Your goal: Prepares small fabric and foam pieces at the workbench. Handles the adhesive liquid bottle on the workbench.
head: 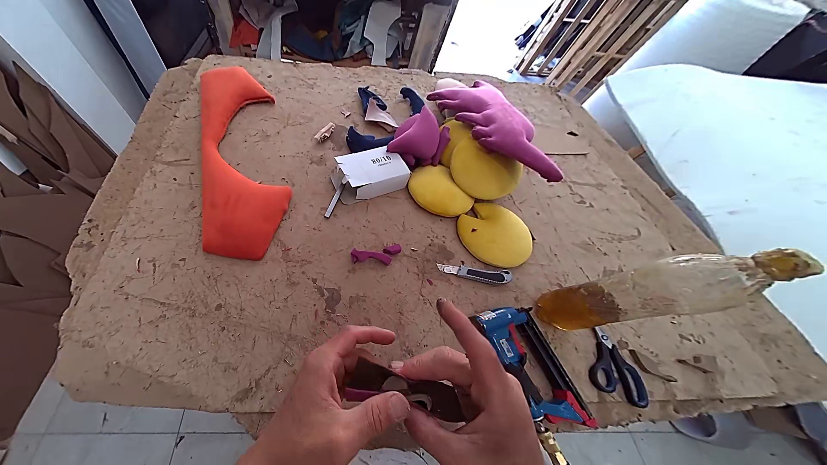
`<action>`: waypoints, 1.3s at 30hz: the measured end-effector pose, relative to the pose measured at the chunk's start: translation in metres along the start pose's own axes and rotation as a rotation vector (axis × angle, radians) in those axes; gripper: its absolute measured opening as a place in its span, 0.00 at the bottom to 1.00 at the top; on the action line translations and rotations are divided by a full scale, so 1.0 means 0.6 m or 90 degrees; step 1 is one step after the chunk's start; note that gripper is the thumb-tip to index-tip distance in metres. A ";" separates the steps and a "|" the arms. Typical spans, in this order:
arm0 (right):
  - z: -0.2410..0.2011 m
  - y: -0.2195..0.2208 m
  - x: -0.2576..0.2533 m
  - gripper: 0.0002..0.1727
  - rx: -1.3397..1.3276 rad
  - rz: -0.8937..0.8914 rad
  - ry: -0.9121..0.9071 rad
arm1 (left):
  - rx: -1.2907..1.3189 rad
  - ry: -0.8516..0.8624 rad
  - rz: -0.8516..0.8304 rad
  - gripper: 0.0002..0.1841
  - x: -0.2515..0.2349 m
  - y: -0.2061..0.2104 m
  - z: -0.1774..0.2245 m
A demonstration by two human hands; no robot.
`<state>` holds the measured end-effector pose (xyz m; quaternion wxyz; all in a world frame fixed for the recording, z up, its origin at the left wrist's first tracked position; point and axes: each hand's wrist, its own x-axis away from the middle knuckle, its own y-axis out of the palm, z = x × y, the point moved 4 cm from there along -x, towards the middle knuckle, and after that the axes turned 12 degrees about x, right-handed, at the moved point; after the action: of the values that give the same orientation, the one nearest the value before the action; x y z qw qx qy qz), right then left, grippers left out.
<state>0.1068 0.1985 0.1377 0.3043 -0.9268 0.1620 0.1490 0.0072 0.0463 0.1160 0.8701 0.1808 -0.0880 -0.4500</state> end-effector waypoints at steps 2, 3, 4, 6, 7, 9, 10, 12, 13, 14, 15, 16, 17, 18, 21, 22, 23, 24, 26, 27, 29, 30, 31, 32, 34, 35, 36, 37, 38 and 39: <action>0.003 0.001 0.000 0.53 0.012 -0.024 -0.023 | 0.028 -0.046 -0.001 0.30 -0.002 -0.006 -0.005; 0.004 0.002 0.000 0.53 0.016 -0.036 -0.031 | 0.045 -0.066 -0.011 0.29 -0.002 -0.009 -0.007; 0.005 0.001 0.000 0.53 0.021 -0.045 -0.036 | 0.059 -0.074 -0.018 0.28 -0.002 -0.011 -0.008; 0.008 -0.001 0.001 0.53 0.033 -0.029 -0.039 | 0.071 -0.056 0.007 0.26 -0.001 -0.011 -0.009; 0.009 -0.004 0.002 0.53 0.044 -0.001 -0.040 | 0.075 -0.039 0.034 0.24 0.000 -0.008 -0.009; 0.013 -0.011 0.006 0.55 0.068 0.068 -0.047 | 0.085 -0.015 0.079 0.22 0.002 -0.002 -0.008; 0.014 -0.014 0.007 0.56 0.076 0.091 -0.054 | 0.100 -0.011 0.093 0.21 0.002 0.002 -0.008; 0.014 -0.016 0.011 0.55 0.081 0.111 -0.071 | 0.153 -0.021 0.107 0.20 0.002 0.008 -0.010; 0.014 -0.017 0.012 0.53 0.085 0.118 -0.081 | 0.176 -0.031 0.111 0.20 0.001 0.010 -0.012; 0.014 -0.017 0.012 0.52 0.092 0.123 -0.090 | 0.187 -0.043 0.113 0.20 0.001 0.012 -0.013; 0.015 -0.018 0.012 0.52 0.102 0.128 -0.097 | 0.188 -0.052 0.118 0.20 0.001 0.014 -0.013; 0.014 -0.019 0.012 0.51 0.111 0.133 -0.102 | 0.185 -0.058 0.123 0.21 0.000 0.014 -0.013; 0.013 -0.019 0.011 0.50 0.114 0.136 -0.104 | 0.181 -0.060 0.129 0.22 0.000 0.015 -0.013; 0.012 -0.019 0.011 0.50 0.115 0.140 -0.103 | 0.172 -0.058 0.136 0.22 0.000 0.015 -0.012; 0.011 -0.015 0.012 0.52 0.129 0.165 -0.089 | 0.119 -0.042 0.153 0.24 0.002 0.021 -0.009; 0.010 -0.013 0.012 0.53 0.134 0.170 -0.084 | 0.101 -0.037 0.157 0.24 0.003 0.023 -0.008; 0.008 -0.012 0.012 0.54 0.138 0.172 -0.079 | 0.093 -0.035 0.161 0.25 0.004 0.024 -0.008; 0.007 -0.011 0.012 0.54 0.141 0.171 -0.075 | 0.091 -0.036 0.164 0.25 0.005 0.025 -0.008; 0.004 -0.011 0.012 0.55 0.151 0.160 -0.071 | 0.093 -0.046 0.166 0.25 0.006 0.023 -0.009; 0.004 -0.012 0.013 0.55 0.157 0.153 -0.072 | 0.094 -0.050 0.167 0.25 0.006 0.023 -0.010; 0.004 -0.016 0.012 0.54 0.170 0.134 -0.076 | 0.096 -0.047 0.176 0.24 0.007 0.022 -0.012; 0.005 -0.017 0.011 0.54 0.177 0.123 -0.078 | 0.099 -0.041 0.186 0.24 0.008 0.022 -0.012; 0.005 -0.019 0.009 0.54 0.183 0.117 -0.080 | 0.107 -0.035 0.200 0.24 0.008 0.022 -0.012; 0.005 -0.019 0.008 0.54 0.188 0.118 -0.083 | 0.114 -0.027 0.211 0.24 0.009 0.023 -0.013; 0.002 -0.018 0.005 0.53 0.204 0.144 -0.089 | 0.123 -0.007 0.220 0.24 0.010 0.027 -0.013; 0.001 -0.018 0.005 0.52 0.212 0.163 -0.089 | 0.127 0.000 0.222 0.24 0.011 0.029 -0.012; 0.000 -0.018 0.005 0.52 0.220 0.184 -0.087 | 0.131 0.004 0.225 0.24 0.011 0.030 -0.012; 0.000 -0.020 0.006 0.52 0.230 0.201 -0.083 | 0.132 0.006 0.225 0.24 0.011 0.031 -0.011; -0.001 -0.022 0.006 0.53 0.237 0.216 -0.079 | 0.132 0.008 0.225 0.24 0.011 0.030 -0.011; -0.001 -0.024 0.006 0.54 0.243 0.229 -0.076 | 0.131 0.009 0.222 0.24 0.011 0.030 -0.010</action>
<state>0.1156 0.2084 0.1441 0.4511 -0.7985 0.3309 0.2221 0.0266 0.0517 0.1172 0.9124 0.2539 -0.1577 -0.2797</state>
